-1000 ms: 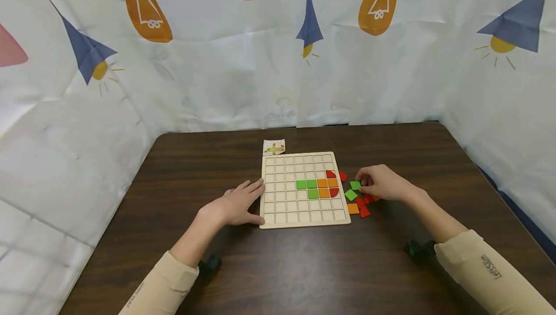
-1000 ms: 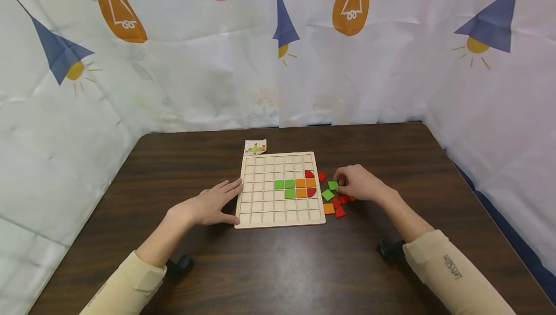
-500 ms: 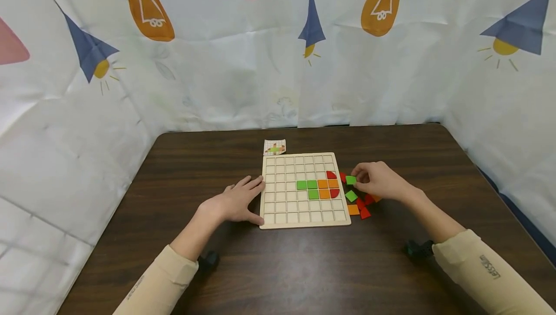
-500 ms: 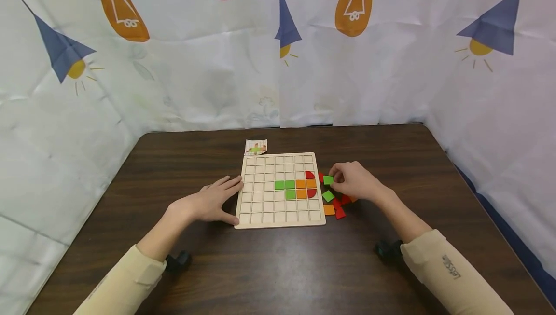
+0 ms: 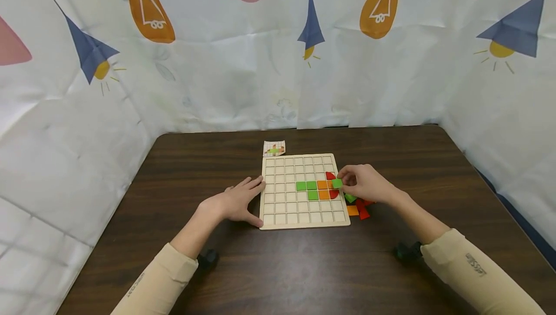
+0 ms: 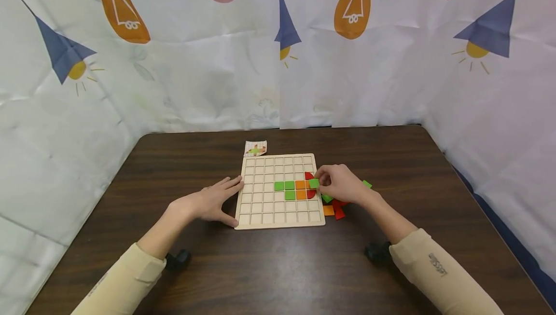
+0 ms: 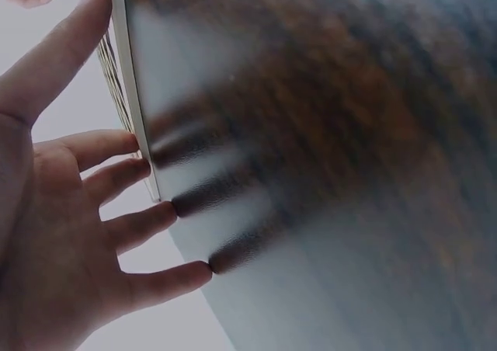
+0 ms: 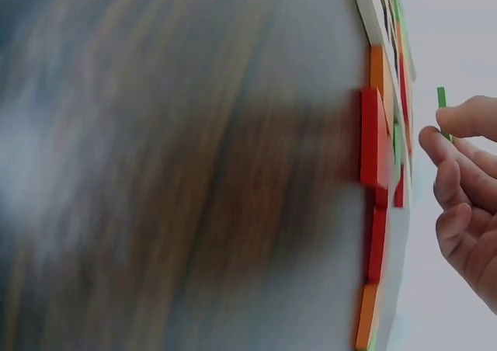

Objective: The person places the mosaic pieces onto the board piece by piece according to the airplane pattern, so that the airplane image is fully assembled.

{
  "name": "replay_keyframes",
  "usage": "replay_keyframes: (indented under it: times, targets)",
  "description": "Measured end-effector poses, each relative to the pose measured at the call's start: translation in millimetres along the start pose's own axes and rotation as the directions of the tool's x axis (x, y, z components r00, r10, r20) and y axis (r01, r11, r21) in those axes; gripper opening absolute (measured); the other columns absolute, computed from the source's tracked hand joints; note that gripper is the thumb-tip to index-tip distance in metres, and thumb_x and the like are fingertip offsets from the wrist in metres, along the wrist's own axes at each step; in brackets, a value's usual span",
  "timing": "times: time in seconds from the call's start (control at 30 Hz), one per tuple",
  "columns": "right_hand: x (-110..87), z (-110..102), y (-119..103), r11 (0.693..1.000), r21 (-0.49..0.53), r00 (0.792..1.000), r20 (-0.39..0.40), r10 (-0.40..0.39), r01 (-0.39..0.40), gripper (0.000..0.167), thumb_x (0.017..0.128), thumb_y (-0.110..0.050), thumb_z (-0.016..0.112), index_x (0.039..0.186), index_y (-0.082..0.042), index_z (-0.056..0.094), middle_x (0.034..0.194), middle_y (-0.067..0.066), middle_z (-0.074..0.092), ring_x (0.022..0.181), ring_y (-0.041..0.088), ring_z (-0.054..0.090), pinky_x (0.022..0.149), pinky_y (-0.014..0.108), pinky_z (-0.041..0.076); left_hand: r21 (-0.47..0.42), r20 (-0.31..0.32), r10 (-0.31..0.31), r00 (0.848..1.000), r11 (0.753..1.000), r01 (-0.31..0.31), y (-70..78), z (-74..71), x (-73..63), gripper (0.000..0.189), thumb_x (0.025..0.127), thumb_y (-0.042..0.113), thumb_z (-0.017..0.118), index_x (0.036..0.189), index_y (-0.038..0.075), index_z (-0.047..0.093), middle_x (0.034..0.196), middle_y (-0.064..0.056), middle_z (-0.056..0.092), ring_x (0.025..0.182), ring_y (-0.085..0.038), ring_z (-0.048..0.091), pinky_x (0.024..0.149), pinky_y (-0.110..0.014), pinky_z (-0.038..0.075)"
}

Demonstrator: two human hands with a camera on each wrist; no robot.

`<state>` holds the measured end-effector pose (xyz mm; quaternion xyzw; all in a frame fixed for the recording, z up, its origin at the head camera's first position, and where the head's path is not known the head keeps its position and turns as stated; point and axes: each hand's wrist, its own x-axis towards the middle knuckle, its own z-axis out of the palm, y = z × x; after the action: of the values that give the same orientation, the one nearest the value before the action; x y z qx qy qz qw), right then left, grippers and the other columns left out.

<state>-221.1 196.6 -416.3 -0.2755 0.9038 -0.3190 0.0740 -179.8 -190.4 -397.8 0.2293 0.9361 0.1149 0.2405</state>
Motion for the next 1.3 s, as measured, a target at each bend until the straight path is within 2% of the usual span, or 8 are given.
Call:
replay_keyframes:
  times: [0.13, 0.33, 0.8, 1.1, 1.3]
  targets:
    - [5.7, 6.0, -7.3, 1.0, 0.01, 1.0, 0.006, -0.028, 0.028, 0.019, 0.091, -0.007, 0.077, 0.108, -0.003, 0.07, 0.088, -0.004, 0.068, 0.075, 0.013, 0.059, 0.067, 0.03, 0.052, -0.008, 0.003, 0.004, 1.0, 1.0, -0.004, -0.7, 0.0, -0.3, 0.108, 0.085, 0.053, 0.082, 0.165, 0.009, 0.022, 0.171, -0.01, 0.009, 0.156, -0.037, 0.006, 0.113, -0.073, 0.018]
    - [14.2, 15.0, -17.4, 0.998, 0.025, 0.998, 0.015, -0.061, 0.061, 0.022, 0.091, -0.008, 0.076, 0.111, -0.003, 0.07, 0.091, -0.004, 0.068, 0.081, 0.013, 0.061, 0.074, 0.032, 0.054, 0.001, 0.022, 0.018, 1.0, 1.0, -0.018, -2.4, 0.9, -1.7, 0.108, 0.088, 0.054, 0.078, 0.166, 0.009, 0.019, 0.172, -0.011, 0.006, 0.156, -0.037, 0.005, 0.114, -0.073, 0.015]
    - [26.5, 34.4, -40.1, 0.996, 0.011, 0.996, 0.021, -0.092, 0.092, 0.019, 0.09, -0.007, 0.076, 0.108, -0.003, 0.071, 0.087, -0.005, 0.068, 0.08, 0.01, 0.062, 0.074, 0.031, 0.055, 0.018, 0.045, 0.023, 0.999, 1.0, -0.024, -4.6, 1.4, -2.4, 0.107, 0.09, 0.057, 0.074, 0.166, 0.012, 0.014, 0.172, -0.009, 0.004, 0.156, -0.036, 0.003, 0.114, -0.073, 0.012]
    - [29.9, 45.5, -51.0, 0.994, 0.029, 0.993, 0.033, -0.111, 0.11, 0.021, 0.091, -0.009, 0.078, 0.109, -0.001, 0.072, 0.087, -0.005, 0.068, 0.079, 0.008, 0.063, 0.072, 0.03, 0.054, 0.062, 0.04, 0.01, 0.999, 0.998, -0.012, -3.4, 3.9, -2.0, 0.09, 0.101, 0.056, 0.058, 0.167, 0.013, 0.013, 0.172, -0.008, 0.003, 0.156, -0.036, 0.003, 0.115, -0.072, 0.012]
    - [32.5, 50.8, -57.9, 0.994, 0.008, 0.993, 0.053, -0.105, 0.105, 0.02, 0.09, -0.011, 0.08, 0.106, -0.003, 0.072, 0.083, -0.007, 0.068, 0.075, 0.006, 0.062, 0.07, 0.029, 0.053, 0.074, 0.02, 0.01, 1.0, 0.997, -0.011, -4.5, 8.0, -1.6, 0.088, 0.102, 0.058, 0.054, 0.167, 0.013, 0.013, 0.172, -0.008, 0.005, 0.156, -0.035, 0.004, 0.115, -0.071, 0.012]
